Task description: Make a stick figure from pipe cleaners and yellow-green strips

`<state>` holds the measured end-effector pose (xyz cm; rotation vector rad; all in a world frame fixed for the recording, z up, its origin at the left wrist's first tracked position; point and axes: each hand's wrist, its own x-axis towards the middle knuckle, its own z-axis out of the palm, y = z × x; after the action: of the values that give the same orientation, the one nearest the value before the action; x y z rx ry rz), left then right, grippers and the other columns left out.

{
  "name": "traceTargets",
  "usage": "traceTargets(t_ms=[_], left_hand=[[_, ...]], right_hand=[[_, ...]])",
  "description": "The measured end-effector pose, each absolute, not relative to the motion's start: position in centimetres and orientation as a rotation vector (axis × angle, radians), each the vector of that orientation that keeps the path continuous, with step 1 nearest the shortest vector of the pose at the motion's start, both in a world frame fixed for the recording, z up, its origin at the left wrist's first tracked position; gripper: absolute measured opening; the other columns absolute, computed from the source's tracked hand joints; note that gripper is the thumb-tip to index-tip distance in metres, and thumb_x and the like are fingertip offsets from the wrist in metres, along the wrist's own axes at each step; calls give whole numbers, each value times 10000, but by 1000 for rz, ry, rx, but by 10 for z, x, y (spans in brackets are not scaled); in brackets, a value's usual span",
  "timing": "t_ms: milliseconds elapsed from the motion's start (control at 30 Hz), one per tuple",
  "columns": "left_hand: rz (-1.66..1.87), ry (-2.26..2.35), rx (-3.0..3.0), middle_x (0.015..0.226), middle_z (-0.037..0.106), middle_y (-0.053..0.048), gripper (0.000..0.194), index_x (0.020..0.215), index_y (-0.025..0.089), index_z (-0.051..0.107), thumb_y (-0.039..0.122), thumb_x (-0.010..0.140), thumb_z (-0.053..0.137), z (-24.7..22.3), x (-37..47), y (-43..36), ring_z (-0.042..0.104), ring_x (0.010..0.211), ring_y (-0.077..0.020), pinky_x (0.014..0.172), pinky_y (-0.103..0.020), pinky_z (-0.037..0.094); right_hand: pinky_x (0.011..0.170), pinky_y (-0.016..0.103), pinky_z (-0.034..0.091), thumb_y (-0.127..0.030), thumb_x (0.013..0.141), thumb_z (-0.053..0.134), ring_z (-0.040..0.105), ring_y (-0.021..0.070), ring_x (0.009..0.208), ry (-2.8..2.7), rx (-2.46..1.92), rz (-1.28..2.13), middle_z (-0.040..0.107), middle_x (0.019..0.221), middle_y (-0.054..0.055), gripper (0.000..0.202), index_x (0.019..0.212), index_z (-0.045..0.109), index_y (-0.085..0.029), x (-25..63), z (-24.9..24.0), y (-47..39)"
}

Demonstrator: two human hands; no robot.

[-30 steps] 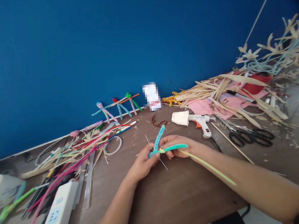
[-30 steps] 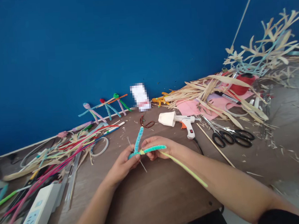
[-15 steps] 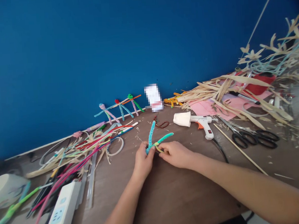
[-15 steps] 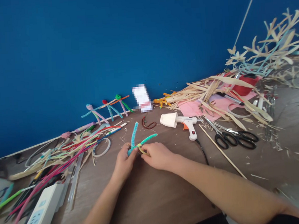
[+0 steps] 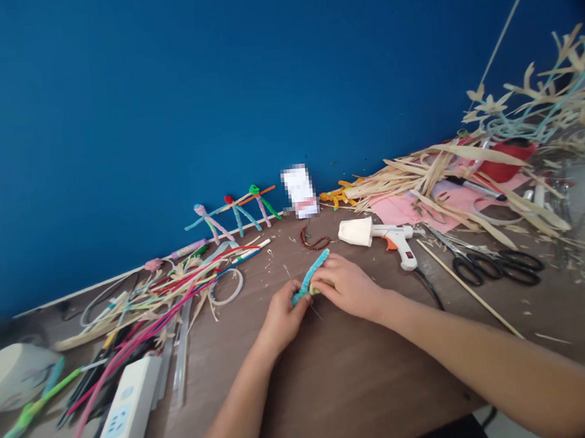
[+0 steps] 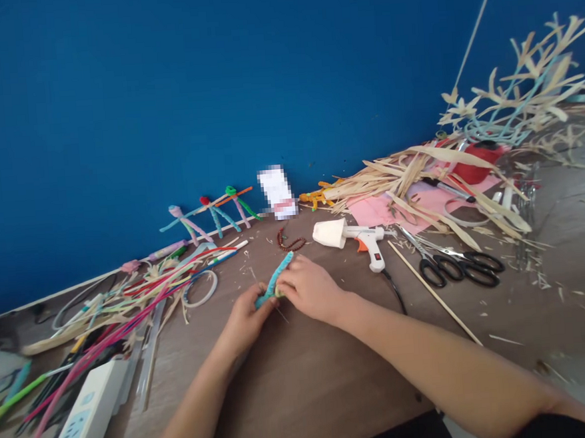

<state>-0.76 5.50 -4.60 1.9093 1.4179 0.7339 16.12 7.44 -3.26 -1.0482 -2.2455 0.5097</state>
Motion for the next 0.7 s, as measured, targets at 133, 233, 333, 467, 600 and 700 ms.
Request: traceTargets(t_ms=[133,233,333,467,600,700], left_hand=[[582,1240,1880,710,556,-3,123,764,153,523,265,748,474,-39,-9,54,483,691,-135,654,-223,359],[556,1142,1856,747,551,-8,161,798,159,520,306,767,461,-36,-8,52,477,729,-138,685,-228,353],[607,1122,1776,715,522,-3,181,810,166,492,333,790,425,-36,-7,49,452,680,-125,654,-224,345],[626,1039,1624,609,439,26,188,834,165,477,325,808,382,-37,-10,49,373,550,-99,547,-210,306],[697,1046,1589,631,443,20,182,801,155,511,327,769,460,-39,-10,48,384,578,-95,555,-210,307],[773,1034,1470,633,444,25,205,833,155,497,345,757,488,-44,-6,48,366,536,-74,503,-193,289]], right_hand=[[562,219,395,-181,699,532,516,109,590,-2017,-1099,1213,579,602,-4,96,667,613,-142,165,-40,87],[455,186,371,-199,646,576,477,73,453,-1723,-1057,1747,540,492,-34,82,661,601,-122,168,-46,94],[411,178,369,-198,640,576,483,65,401,-1476,-991,2061,556,488,-29,94,686,583,-117,171,-51,99],[356,172,337,-210,646,582,464,62,350,-1324,-914,2244,557,485,-22,113,710,561,-120,171,-53,100],[341,169,308,-221,644,584,454,66,338,-1177,-834,2364,519,450,-42,124,707,522,-134,170,-50,95],[328,162,276,-224,648,561,404,60,310,-1085,-824,2395,482,401,-67,127,731,488,-161,169,-49,91]])
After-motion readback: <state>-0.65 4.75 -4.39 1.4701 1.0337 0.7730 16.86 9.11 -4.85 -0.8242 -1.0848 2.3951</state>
